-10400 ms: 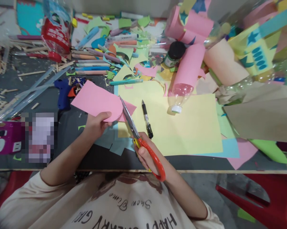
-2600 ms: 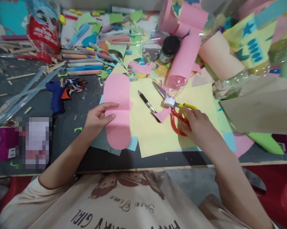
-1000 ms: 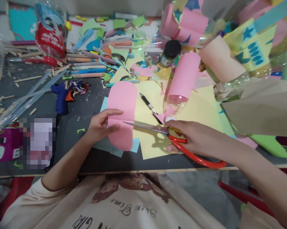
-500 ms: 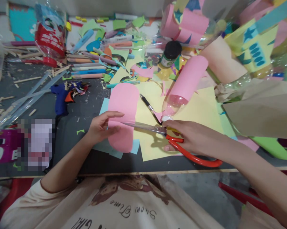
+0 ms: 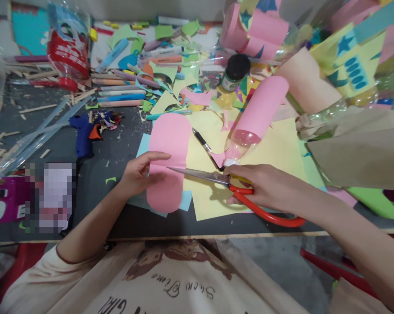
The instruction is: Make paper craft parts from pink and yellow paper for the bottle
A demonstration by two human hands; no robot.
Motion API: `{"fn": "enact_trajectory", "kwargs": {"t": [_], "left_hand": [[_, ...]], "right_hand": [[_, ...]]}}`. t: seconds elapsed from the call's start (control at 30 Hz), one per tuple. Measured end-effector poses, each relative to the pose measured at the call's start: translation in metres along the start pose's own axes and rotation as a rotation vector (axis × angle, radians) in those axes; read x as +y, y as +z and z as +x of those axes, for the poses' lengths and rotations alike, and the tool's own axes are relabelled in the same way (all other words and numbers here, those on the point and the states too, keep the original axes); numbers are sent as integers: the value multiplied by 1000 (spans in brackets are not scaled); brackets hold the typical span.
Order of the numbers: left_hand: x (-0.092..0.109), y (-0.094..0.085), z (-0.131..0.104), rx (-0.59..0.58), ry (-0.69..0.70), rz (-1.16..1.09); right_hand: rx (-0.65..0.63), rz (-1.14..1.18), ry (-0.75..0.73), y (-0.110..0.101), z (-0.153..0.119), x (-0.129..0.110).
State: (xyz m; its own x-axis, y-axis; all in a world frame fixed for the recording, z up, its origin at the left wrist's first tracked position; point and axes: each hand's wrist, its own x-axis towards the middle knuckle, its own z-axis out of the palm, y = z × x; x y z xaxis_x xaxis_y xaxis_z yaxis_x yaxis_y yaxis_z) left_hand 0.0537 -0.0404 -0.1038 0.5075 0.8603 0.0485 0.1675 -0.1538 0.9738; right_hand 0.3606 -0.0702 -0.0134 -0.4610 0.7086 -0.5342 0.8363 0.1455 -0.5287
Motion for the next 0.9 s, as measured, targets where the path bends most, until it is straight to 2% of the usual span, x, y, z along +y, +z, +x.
{"fn": "enact_trajectory", "kwargs": {"t": [0.2,0.37,0.73,0.9], "left_hand": [[4,1,1,30,-23,11],[5,3,0,2,-45,-9],[2,4,-1,-48,21,-65],[0,4,-2,-52,2,-74]], "right_hand": [[51,-72,-2,5,-6,5],[29,-69,-11,9,-9,-1],[18,-126,-21,14,4,-6],[9,-134,-68,13,7,-7]]}}
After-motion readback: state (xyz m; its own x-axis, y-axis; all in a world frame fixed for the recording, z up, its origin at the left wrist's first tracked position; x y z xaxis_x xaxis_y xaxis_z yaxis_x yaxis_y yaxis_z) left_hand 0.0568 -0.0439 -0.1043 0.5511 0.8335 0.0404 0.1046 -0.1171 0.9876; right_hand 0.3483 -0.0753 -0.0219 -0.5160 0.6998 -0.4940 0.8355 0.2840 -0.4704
